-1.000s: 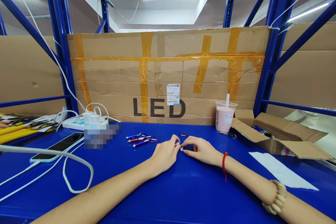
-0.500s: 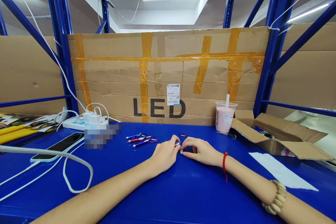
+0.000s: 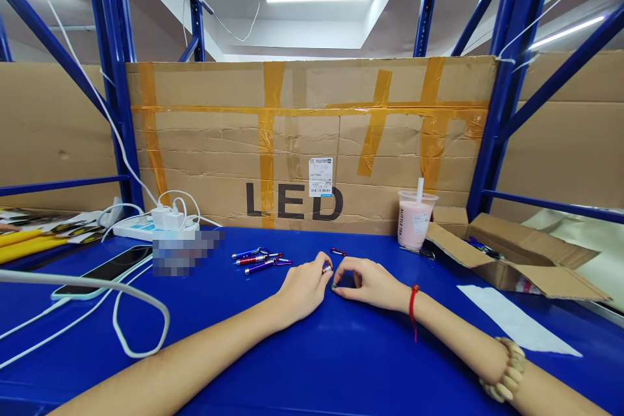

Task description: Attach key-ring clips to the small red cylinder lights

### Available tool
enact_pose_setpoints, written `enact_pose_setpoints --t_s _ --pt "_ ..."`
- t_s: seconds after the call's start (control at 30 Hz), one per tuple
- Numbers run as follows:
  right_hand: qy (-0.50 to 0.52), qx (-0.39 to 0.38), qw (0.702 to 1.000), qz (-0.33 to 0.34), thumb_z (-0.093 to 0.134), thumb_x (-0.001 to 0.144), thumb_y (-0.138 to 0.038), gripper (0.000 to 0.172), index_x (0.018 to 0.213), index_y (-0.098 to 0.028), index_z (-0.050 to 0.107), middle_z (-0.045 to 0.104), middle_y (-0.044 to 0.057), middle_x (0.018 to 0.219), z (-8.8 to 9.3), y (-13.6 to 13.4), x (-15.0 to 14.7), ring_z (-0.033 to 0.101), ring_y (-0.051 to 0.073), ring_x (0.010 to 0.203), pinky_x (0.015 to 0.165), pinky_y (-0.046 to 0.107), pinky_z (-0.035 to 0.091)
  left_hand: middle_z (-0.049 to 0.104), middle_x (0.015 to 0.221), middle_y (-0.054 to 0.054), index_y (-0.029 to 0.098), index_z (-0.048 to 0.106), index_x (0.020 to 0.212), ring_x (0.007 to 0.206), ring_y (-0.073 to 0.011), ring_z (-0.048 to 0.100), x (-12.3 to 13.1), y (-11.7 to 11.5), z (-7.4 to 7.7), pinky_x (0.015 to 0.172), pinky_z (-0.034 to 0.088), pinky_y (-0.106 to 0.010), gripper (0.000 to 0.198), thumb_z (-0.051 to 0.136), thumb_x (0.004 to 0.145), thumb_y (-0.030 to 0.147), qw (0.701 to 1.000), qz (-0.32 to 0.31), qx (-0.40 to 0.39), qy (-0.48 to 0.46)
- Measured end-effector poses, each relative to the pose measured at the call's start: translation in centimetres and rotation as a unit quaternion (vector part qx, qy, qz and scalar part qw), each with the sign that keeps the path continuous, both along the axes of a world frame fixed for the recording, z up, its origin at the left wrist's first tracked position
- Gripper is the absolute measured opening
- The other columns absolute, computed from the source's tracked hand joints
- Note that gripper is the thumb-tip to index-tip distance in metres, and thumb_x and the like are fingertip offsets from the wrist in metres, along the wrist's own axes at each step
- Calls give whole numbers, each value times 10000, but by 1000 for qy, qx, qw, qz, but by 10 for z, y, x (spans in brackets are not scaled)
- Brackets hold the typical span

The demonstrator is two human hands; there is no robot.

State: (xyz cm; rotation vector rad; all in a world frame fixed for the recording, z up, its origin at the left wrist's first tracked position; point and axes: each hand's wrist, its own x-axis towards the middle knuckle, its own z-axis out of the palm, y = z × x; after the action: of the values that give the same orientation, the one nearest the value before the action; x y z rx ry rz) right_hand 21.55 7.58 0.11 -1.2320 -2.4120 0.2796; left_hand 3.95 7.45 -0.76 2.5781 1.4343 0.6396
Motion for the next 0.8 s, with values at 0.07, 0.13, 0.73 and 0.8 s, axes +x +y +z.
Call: enact_pose_setpoints --t_s 0.07,0.13,0.73,0.8 --pt "-3 2 1000 13 535 723 -382 218 893 -254 583 571 -30 899 0 0 0 469 74 587 550 199 343 521 909 39 216 374 1036 826 -160 517 0 0 -1 669 394 -244 119 372 917 205 1000 -3 0 -4" --pt "-8 3 1000 30 516 742 -384 219 909 -267 596 562 -26 914 1 1 0 466 70 587 559 199 348 521 907 42 218 374 1036 829 -158 516 0 0 -2 667 393 -243 120 373 917 203 1000 -4 2 -6" --pt "-14 -4 1000 9 548 699 -451 252 769 -210 573 583 -33 798 4 -4 -3 486 76 614 540 187 321 517 904 41 216 375 1029 840 -159 510 0 1 1 670 388 -242 116 375 914 202 1000 -2 0 -3" --pt "-9 -4 1000 2 549 695 -450 252 766 -210 568 586 -36 797 3 -4 -3 489 75 611 533 185 317 518 895 42 217 375 1026 828 -157 511 0 1 1 664 385 -240 114 378 913 203 1000 -3 1 -3"
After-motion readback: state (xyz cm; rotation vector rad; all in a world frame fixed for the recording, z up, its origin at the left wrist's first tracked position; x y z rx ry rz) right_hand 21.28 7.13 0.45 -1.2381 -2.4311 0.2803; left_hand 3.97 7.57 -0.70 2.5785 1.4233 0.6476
